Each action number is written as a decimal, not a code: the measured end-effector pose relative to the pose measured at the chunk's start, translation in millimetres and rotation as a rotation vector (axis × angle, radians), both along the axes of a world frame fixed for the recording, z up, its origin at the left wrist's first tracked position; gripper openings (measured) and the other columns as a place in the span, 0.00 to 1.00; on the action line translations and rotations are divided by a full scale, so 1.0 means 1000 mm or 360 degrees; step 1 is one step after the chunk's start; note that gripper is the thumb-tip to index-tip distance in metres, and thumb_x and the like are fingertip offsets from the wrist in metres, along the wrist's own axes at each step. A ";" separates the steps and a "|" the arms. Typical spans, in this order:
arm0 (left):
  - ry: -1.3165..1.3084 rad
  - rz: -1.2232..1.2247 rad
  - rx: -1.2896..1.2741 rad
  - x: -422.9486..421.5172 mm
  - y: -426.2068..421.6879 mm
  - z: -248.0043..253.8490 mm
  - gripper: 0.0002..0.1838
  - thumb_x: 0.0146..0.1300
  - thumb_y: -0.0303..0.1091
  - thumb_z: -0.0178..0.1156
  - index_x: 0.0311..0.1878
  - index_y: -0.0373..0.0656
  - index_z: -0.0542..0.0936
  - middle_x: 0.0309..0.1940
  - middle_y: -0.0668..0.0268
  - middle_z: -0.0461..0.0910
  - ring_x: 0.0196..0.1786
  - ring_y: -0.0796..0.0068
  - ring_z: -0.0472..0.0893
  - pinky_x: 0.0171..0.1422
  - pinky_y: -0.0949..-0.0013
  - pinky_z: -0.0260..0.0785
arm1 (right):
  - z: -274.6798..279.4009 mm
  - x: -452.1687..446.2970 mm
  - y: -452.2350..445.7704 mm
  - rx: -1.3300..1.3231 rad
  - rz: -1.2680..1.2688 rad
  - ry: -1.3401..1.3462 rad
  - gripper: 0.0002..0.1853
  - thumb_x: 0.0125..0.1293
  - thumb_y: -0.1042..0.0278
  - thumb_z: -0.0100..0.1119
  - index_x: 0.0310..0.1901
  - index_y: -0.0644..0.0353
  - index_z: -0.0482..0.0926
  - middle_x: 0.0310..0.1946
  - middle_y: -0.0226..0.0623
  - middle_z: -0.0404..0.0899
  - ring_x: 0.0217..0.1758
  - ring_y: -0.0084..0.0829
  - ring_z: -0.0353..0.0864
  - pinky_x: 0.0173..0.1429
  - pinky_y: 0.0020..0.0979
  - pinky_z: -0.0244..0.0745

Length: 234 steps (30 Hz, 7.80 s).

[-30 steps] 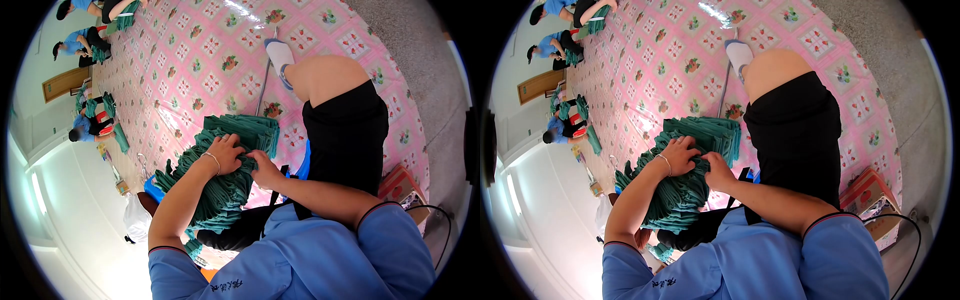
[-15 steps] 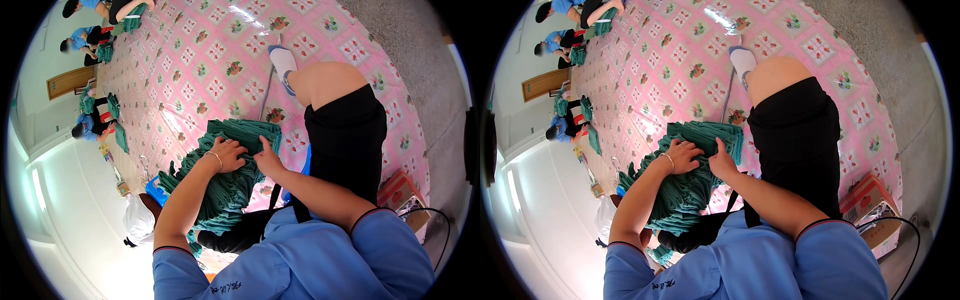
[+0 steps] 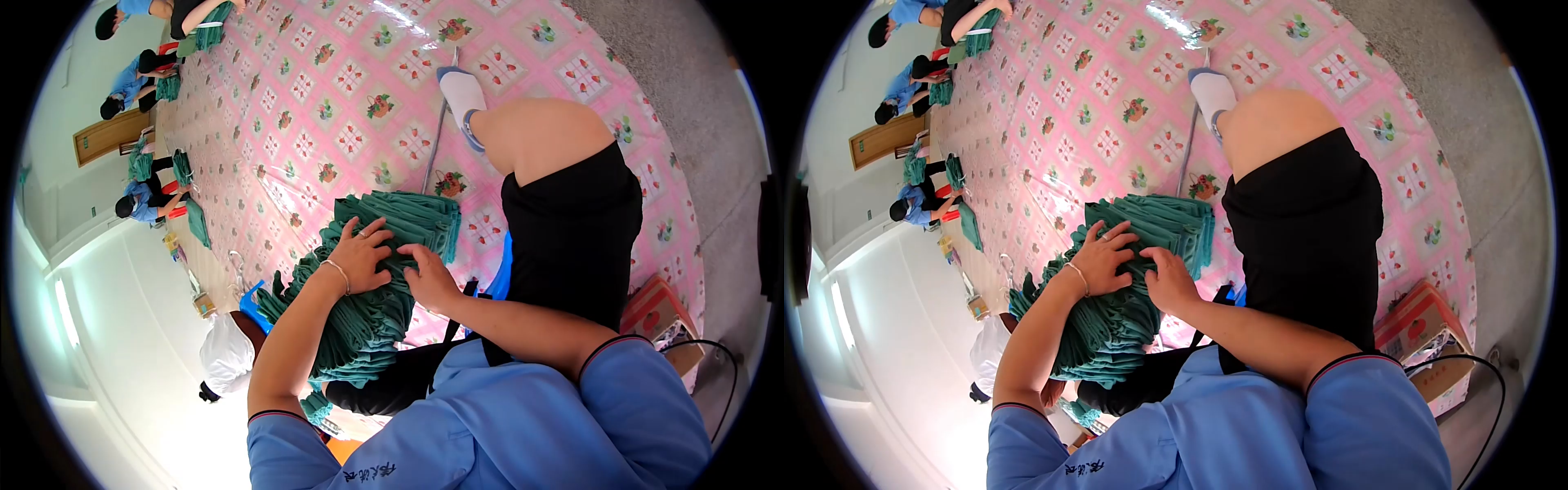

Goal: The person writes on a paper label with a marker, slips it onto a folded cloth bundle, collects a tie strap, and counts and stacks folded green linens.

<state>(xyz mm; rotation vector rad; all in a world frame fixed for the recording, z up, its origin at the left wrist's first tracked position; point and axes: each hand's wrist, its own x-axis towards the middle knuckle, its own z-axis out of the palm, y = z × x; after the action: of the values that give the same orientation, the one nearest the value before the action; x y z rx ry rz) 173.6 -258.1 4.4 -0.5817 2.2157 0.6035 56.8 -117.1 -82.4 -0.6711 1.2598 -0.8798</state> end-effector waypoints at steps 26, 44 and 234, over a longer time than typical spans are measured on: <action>0.0290 0.0137 0.0124 0.012 -0.013 -0.034 0.12 0.55 0.40 0.54 0.39 0.47 0.79 0.46 0.64 0.78 0.58 0.63 0.73 0.69 0.52 0.54 | -0.013 -0.004 0.001 0.0028 0.0132 0.0351 0.23 0.54 0.85 0.51 0.53 0.56 0.72 0.54 0.48 0.67 0.58 0.50 0.70 0.60 0.42 0.70; 0.0028 0.0183 0.0053 0.010 -0.010 -0.040 0.17 0.62 0.42 0.45 0.42 0.51 0.83 0.40 0.70 0.80 0.49 0.69 0.76 0.56 0.60 0.58 | -0.007 -0.007 -0.001 0.0082 0.0308 -0.0085 0.25 0.50 0.82 0.52 0.53 0.59 0.66 0.50 0.50 0.72 0.55 0.53 0.70 0.60 0.44 0.66; -0.0436 0.0150 0.0528 -0.024 -0.012 -0.104 0.21 0.53 0.44 0.56 0.53 0.59 0.78 0.64 0.73 0.70 0.62 0.59 0.69 0.65 0.53 0.58 | -0.073 0.009 0.014 0.0569 0.0292 0.0285 0.33 0.48 0.80 0.56 0.60 0.52 0.68 0.66 0.45 0.58 0.64 0.55 0.63 0.67 0.45 0.65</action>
<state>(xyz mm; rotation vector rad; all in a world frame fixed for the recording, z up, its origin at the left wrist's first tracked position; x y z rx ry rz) 149.5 -270.5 -100.0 -0.5597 1.7922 0.8650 65.9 -103.0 -155.3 -0.5752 1.4457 -0.4347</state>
